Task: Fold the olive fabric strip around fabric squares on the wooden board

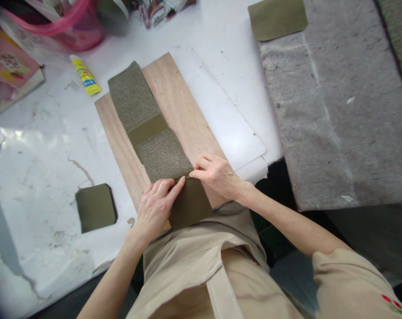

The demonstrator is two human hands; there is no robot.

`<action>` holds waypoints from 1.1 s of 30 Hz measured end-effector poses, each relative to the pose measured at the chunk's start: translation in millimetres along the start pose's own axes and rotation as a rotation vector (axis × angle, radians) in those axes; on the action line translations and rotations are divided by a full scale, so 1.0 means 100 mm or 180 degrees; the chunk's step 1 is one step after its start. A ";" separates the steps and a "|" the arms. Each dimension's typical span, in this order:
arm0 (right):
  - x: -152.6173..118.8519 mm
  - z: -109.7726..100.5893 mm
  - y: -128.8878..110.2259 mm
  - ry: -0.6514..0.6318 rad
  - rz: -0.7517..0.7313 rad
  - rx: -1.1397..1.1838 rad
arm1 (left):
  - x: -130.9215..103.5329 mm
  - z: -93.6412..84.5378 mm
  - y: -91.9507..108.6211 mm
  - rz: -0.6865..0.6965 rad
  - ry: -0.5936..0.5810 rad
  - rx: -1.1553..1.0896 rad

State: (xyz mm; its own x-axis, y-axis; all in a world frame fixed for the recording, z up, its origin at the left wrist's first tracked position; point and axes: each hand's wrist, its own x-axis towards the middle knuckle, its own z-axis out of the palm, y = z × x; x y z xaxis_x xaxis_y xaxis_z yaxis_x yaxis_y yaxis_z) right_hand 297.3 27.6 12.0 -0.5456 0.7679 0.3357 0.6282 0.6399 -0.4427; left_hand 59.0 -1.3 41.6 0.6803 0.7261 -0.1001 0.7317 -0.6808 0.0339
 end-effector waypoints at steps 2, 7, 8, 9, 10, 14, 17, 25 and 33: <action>0.00 -0.01 0.00 -0.0070 0.0012 -0.0030 | 0.02 -0.04 0.01 0.0019 -0.0099 0.0049; -0.01 -0.06 -0.02 -0.0225 -0.0025 -0.0183 | 0.09 -0.14 0.06 0.0030 -0.0392 0.0154; -0.01 -0.06 -0.02 -0.0215 -0.0044 -0.0238 | 0.10 -0.16 0.07 0.0023 -0.0426 0.0186; -0.02 -0.07 -0.01 -0.0203 -0.0059 -0.0302 | 0.12 -0.17 0.08 0.0017 -0.0458 0.0214; -0.04 -0.07 -0.01 -0.0192 -0.0079 -0.0368 | 0.13 -0.18 0.09 0.0003 -0.0481 0.0238; -0.12 -0.08 0.02 -0.0161 -0.0110 -0.0544 | 0.20 -0.22 0.14 -0.0081 -0.0564 0.0277; -0.17 -0.09 0.02 -0.0153 0.0127 -0.0372 | 0.22 -0.22 0.16 -0.0106 -0.0573 0.0327; -0.14 -0.04 -0.11 0.0112 0.0675 0.0052 | 0.00 -0.02 0.13 -0.0257 0.0011 0.0116; -0.17 0.00 -0.14 -0.0022 0.0317 -0.0487 | -0.35 0.22 0.08 -0.0683 0.0668 -0.0160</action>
State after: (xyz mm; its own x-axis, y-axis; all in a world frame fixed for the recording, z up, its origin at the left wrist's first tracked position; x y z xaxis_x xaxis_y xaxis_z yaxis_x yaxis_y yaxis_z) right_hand 297.6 6.0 12.7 -0.4800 0.8277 0.2907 0.7560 0.5583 -0.3416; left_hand 40.2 -33.8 23.1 0.5003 0.8604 0.0970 0.8573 -0.5079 0.0840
